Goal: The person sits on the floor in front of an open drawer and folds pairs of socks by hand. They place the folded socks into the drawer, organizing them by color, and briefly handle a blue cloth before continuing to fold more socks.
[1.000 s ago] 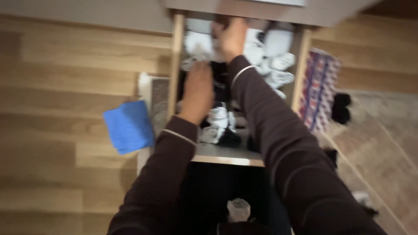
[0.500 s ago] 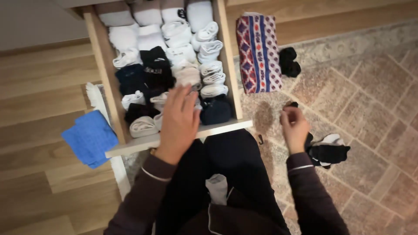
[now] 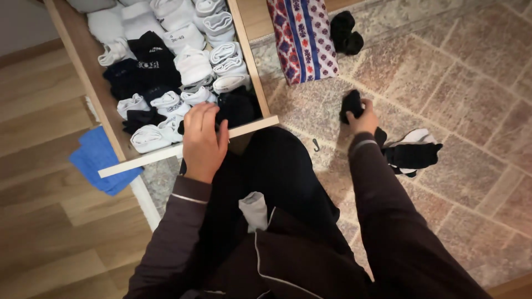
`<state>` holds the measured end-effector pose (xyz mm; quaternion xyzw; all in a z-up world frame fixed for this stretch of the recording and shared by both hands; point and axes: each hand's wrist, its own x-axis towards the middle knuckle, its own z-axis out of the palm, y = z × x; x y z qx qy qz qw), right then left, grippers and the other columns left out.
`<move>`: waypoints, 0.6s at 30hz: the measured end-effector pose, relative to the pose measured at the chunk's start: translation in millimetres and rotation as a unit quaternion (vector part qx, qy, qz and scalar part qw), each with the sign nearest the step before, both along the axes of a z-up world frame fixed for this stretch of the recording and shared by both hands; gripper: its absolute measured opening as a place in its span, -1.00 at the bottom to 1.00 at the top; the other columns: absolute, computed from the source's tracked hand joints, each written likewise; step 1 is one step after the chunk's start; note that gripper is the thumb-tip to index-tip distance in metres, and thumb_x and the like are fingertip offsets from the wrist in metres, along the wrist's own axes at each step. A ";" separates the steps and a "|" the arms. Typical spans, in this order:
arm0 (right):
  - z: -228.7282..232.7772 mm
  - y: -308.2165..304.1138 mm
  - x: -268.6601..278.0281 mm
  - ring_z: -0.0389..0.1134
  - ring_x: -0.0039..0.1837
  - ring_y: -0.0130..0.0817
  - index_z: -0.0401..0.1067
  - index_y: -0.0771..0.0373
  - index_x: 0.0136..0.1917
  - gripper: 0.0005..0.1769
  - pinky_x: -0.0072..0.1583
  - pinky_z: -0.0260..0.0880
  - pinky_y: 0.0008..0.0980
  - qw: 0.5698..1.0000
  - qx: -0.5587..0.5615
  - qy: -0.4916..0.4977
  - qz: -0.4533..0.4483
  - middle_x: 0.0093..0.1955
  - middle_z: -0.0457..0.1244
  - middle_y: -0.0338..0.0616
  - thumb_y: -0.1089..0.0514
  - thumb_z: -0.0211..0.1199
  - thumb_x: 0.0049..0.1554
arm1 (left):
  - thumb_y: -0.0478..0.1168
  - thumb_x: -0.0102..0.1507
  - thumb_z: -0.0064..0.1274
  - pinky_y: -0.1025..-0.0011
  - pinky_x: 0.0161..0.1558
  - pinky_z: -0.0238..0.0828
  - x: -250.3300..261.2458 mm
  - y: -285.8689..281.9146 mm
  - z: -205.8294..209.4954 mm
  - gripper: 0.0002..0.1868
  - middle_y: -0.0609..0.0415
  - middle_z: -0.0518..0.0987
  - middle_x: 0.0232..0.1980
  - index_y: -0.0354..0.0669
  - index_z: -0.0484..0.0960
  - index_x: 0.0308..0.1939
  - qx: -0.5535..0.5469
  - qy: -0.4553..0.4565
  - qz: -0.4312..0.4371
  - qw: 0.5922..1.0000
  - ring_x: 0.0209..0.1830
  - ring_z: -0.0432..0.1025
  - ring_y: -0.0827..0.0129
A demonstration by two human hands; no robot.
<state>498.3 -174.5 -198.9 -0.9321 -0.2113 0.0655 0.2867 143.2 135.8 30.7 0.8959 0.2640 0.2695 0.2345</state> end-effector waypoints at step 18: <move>217.3 33.4 -209.0 0.38 -0.13 -0.54 0.43 0.33 0.08 -0.80 -0.11 0.46 -0.52 0.801 0.400 0.441 0.064 -0.09 0.36 -0.24 0.43 0.26 0.18 | -0.35 0.28 0.18 0.43 0.26 0.39 10.6 -128.7 9.1 -0.34 0.05 0.45 0.31 -0.19 0.30 0.44 -0.627 -0.239 -0.128 0.731 0.28 0.39 0.38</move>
